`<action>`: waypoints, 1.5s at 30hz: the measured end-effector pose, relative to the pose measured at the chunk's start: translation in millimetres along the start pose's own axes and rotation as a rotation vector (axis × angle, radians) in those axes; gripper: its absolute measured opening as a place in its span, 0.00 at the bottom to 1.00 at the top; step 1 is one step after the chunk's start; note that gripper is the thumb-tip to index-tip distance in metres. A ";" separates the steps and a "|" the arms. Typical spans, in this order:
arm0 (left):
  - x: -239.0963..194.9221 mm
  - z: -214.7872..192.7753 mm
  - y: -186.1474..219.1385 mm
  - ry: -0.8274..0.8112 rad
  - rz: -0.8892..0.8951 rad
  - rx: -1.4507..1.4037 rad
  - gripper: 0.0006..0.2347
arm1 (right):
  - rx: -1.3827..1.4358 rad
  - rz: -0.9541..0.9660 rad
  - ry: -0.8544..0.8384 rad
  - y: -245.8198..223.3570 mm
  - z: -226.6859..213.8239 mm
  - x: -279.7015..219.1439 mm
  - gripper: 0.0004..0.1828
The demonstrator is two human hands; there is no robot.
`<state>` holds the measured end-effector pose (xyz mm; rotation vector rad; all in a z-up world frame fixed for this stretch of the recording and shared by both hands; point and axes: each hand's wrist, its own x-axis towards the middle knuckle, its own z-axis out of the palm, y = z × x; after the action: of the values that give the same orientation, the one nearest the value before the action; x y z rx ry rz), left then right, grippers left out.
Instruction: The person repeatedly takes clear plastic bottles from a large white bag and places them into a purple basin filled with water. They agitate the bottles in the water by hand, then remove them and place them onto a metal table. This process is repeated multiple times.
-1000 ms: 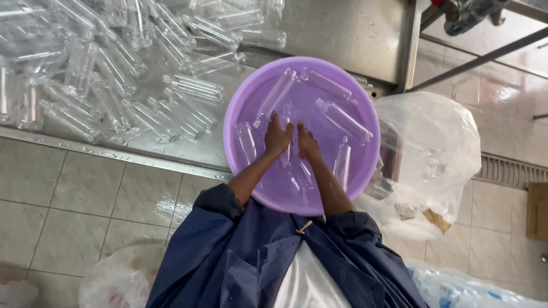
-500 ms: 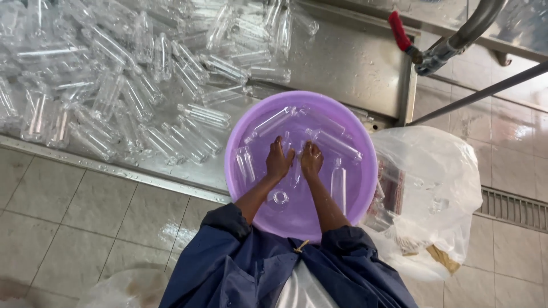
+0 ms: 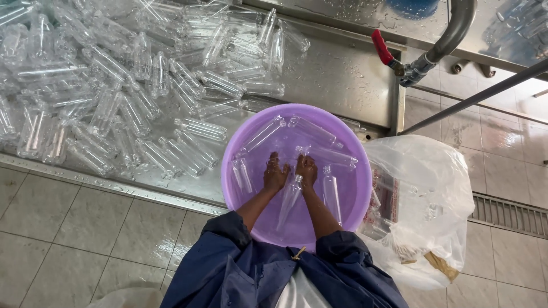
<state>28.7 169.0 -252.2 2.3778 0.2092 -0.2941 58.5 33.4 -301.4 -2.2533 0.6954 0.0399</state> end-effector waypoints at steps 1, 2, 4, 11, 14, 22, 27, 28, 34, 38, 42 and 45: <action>2.5 4.6 -2.2 -0.024 -0.048 -0.081 0.33 | 0.050 -0.129 0.143 26.0 24.7 17.0 0.27; 4.5 9.7 -4.6 -0.049 -0.097 -0.162 0.33 | 0.100 -0.256 0.286 52.6 49.5 33.8 0.25; 11.8 20.7 -11.3 -0.039 -0.106 -0.124 0.34 | 0.001 -0.283 0.306 28.9 27.3 21.6 0.25; 16.0 23.5 -10.4 0.015 0.071 -0.198 0.37 | -0.882 -1.031 0.664 83.4 41.5 64.9 0.12; 13.1 4.6 4.3 -0.150 -0.145 -0.223 0.36 | -0.093 0.123 -0.339 -54.9 -69.4 -37.5 0.55; -6.7 -71.2 60.2 0.040 0.231 -0.911 0.28 | 0.401 -0.313 -0.250 -101.0 -125.4 -56.1 0.31; -57.0 -173.0 163.0 0.404 0.458 -0.823 0.26 | 0.648 -0.910 0.024 -174.4 -200.6 -72.8 0.32; -56.1 -157.2 151.9 0.434 0.450 -0.813 0.25 | 0.614 -0.892 0.090 -152.1 -180.7 -67.4 0.31; -41.4 -107.9 135.8 0.606 0.532 -0.836 0.23 | 0.556 -0.745 0.073 -135.5 -185.5 -88.0 0.32; -48.2 -100.4 111.4 0.579 0.563 -0.685 0.23 | 0.514 -0.358 -0.001 -115.3 -182.5 -114.8 0.53; -31.9 -95.0 118.3 0.737 0.667 -0.630 0.21 | 0.675 -0.711 0.050 -95.5 -142.3 -53.0 0.29; -25.8 -76.8 101.8 1.062 0.940 -0.447 0.33 | 0.898 -0.650 0.237 -68.7 -118.4 -55.1 0.38</action>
<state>39.2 145.6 -124.7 1.7104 -0.3388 1.3090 24.1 17.0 -158.8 -1.5057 0.0167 -0.7196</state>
